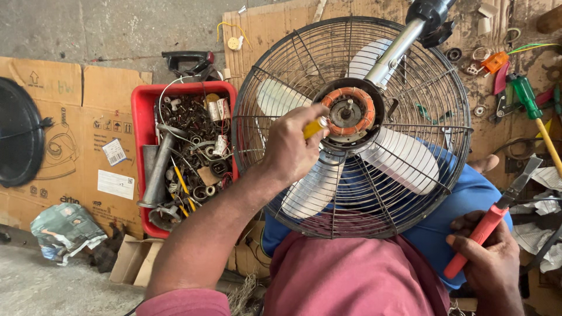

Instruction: The person repairs an electric fan by working on the motor winding and wiring using a screwdriver and pliers.

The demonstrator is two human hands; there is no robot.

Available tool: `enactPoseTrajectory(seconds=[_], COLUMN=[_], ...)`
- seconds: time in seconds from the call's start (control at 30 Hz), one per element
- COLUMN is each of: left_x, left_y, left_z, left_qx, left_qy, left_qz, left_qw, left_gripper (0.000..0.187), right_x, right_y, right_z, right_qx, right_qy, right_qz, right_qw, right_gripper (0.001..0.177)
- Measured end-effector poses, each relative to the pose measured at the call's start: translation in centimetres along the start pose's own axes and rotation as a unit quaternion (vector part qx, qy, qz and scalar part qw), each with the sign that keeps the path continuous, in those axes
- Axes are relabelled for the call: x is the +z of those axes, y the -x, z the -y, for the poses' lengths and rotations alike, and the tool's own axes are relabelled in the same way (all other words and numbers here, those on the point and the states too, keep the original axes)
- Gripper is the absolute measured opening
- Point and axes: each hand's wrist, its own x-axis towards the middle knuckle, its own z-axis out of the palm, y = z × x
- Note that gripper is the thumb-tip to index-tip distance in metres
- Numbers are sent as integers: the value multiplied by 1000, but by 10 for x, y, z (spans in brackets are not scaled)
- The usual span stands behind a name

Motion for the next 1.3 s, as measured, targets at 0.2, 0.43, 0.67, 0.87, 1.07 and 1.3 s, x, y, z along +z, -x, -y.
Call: enactPoseTrajectory(seconds=[0.2, 0.43, 0.67, 0.87, 1.07, 1.3], left_x=[-1, 3, -4, -2, -14, -33], left_y=[6, 10, -6, -27, -31, -24], left_z=[-1, -11, -10, 0, -8, 2], left_qx=[39, 7, -14, -43, -114, -136], left_qy=[-11, -18, -64, -78, -28, 44], left_qz=[-40, -50, 43, 137, 186, -15], left_qw=[998, 999, 997, 987, 976, 990], left_gripper=[40, 34, 43, 36, 35, 13], right_x=[-6, -7, -4, 2, -1, -14], right_y=[-4, -5, -3, -1, -1, 5], right_z=[-9, -9, -5, 4, 0, 4], right_qx=[8, 6, 3, 7, 2, 45], right_qy=[-32, -14, 16, 16, -4, 28], right_qz=[5, 5, 1, -2, 5, 21], right_qw=[999, 1000, 1000, 1000, 1000, 998], right_gripper=[50, 49, 49, 49, 54, 57])
